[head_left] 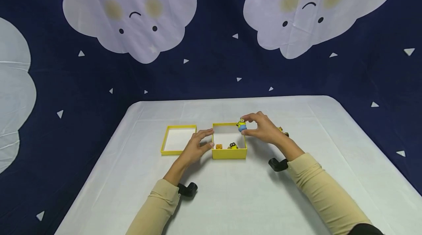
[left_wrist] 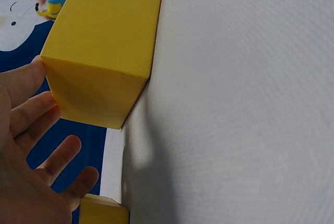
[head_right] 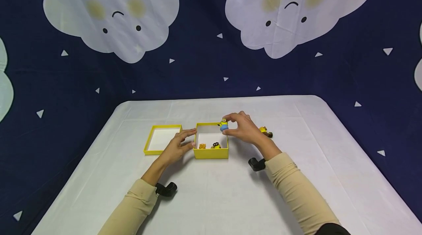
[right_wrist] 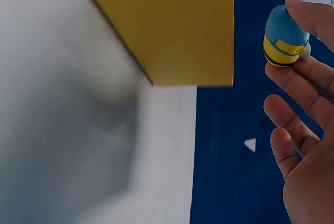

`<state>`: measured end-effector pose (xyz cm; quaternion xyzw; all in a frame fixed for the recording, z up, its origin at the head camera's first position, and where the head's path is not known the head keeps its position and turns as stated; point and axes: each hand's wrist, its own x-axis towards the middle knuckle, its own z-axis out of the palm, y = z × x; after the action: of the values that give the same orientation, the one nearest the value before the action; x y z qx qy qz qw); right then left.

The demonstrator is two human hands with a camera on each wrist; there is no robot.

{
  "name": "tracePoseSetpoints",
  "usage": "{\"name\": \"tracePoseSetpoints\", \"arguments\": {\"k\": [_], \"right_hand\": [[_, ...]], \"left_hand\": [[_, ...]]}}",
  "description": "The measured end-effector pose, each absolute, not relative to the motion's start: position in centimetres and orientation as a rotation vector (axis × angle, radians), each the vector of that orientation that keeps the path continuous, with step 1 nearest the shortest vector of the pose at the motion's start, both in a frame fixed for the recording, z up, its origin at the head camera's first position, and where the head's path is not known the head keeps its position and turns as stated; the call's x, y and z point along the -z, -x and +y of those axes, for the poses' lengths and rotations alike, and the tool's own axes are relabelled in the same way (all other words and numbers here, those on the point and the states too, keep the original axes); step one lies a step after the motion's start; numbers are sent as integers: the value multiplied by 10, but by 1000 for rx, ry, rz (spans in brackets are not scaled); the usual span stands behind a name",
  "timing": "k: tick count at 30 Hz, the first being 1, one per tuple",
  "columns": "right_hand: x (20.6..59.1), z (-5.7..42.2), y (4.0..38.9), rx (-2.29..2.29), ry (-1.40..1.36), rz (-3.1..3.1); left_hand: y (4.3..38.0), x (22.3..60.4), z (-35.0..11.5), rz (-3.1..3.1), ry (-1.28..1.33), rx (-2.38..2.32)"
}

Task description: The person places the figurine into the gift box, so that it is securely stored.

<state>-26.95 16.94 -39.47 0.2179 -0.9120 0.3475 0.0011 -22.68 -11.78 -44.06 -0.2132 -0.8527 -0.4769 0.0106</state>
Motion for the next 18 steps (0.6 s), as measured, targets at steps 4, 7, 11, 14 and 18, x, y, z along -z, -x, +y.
{"name": "tracePoseSetpoints", "arguments": {"k": [4,7,11,14,18], "right_hand": [[394,159,268,-1107,-691,-2871],[394,151,266,-1118,-685,-2866],[395,143,268,-1090,-673,-2867],[397,137,269,-1058,-661,-2876],[400,129,270,-991,-668,-2870]], "left_hand": [[227,440,-118,-2661,673,1488],[227,440,-118,-2662,671,1491],[227,440,-118,-2659,667,1493],[226,440,-118,-2659,656,1499],[226,440,-118,-2664,639,1514]]}}
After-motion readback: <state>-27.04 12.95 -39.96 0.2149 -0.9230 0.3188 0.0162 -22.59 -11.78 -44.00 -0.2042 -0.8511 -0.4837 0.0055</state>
